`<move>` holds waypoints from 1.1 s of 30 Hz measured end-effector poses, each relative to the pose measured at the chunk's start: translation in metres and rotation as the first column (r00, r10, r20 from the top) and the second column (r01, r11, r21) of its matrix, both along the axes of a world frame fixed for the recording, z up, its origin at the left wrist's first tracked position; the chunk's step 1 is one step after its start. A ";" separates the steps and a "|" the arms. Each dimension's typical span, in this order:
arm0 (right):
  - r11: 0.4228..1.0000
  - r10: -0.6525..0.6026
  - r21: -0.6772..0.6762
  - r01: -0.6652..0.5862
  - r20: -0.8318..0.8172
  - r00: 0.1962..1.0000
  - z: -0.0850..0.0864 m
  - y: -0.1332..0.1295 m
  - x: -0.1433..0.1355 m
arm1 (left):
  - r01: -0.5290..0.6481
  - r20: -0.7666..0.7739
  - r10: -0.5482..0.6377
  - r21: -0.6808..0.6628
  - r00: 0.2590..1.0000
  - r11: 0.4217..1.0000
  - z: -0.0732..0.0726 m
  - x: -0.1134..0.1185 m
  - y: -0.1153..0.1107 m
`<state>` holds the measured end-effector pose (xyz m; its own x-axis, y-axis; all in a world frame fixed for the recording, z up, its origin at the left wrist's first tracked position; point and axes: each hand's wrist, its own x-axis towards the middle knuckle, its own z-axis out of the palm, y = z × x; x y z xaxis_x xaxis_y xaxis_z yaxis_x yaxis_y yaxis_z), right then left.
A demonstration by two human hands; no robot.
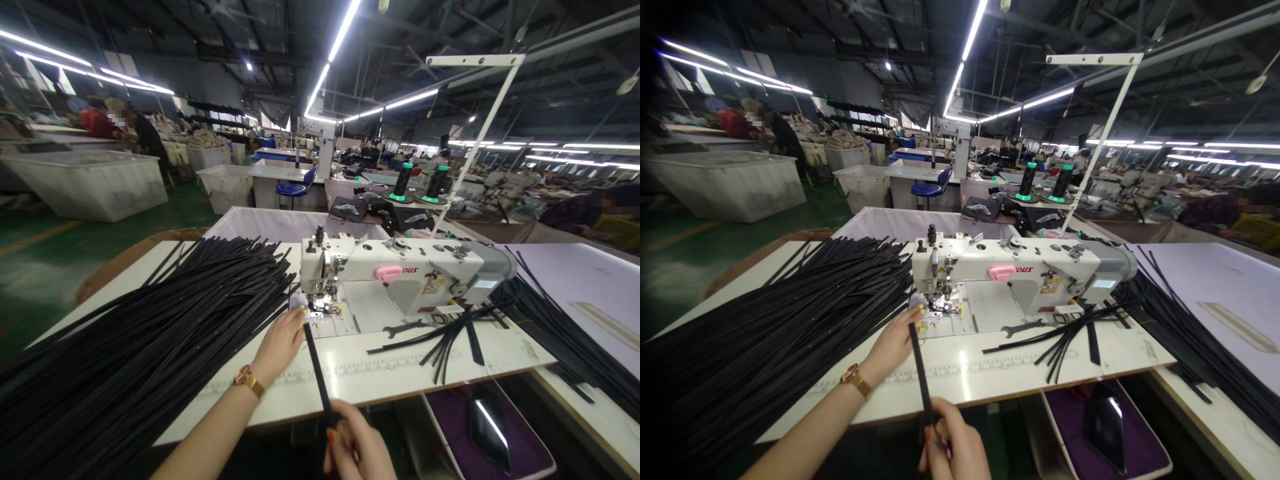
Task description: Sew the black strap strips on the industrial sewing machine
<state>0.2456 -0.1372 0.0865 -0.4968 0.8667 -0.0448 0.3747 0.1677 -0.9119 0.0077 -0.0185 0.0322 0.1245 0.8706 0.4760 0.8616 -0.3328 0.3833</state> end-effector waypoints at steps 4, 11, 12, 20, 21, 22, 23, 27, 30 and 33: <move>0.971 -0.163 -0.213 0.107 -0.266 0.950 0.000 0.045 -0.032 | -0.032 0.092 0.030 0.022 0.995 0.999 0.000 -0.003 0.000; 0.860 -0.292 -0.491 0.140 -0.247 0.924 -0.002 0.078 -0.058 | 0.010 0.034 -0.011 0.015 0.999 1.000 -0.002 -0.001 0.002; 0.845 -0.303 -0.516 0.141 -0.246 0.921 -0.002 0.078 -0.059 | 0.019 0.003 -0.019 0.006 1.000 1.000 -0.002 0.000 0.002; 0.802 -0.349 -0.581 0.136 -0.271 0.897 0.000 0.078 -0.059 | 0.050 -0.137 -0.053 -0.026 0.989 0.998 -0.003 0.004 0.002; 0.804 -0.342 -0.578 0.138 -0.261 0.903 0.000 0.080 -0.060 | 0.048 -0.144 -0.053 -0.033 0.988 0.998 -0.002 0.004 0.002; 0.809 -0.336 -0.571 0.142 -0.250 0.908 -0.001 0.082 -0.061 | 0.046 -0.152 -0.052 -0.042 0.987 0.998 -0.001 0.004 0.002; 0.815 -0.332 -0.561 0.148 -0.241 0.912 -0.001 0.084 -0.062 | 0.041 -0.160 -0.049 -0.050 0.986 0.998 0.000 0.004 0.003; 0.838 -0.309 -0.524 0.152 -0.227 0.924 -0.003 0.088 -0.064 | 0.026 -0.183 -0.038 -0.067 0.982 0.997 0.005 0.006 0.002; 0.842 -0.298 -0.518 0.150 -0.216 0.930 -0.005 0.087 -0.062 | 0.027 -0.184 -0.040 -0.076 0.982 0.997 0.008 0.006 0.001; 0.843 -0.300 -0.515 0.157 -0.208 0.931 -0.008 0.085 -0.059 | 0.030 -0.181 -0.044 -0.076 0.982 0.997 0.009 0.006 0.000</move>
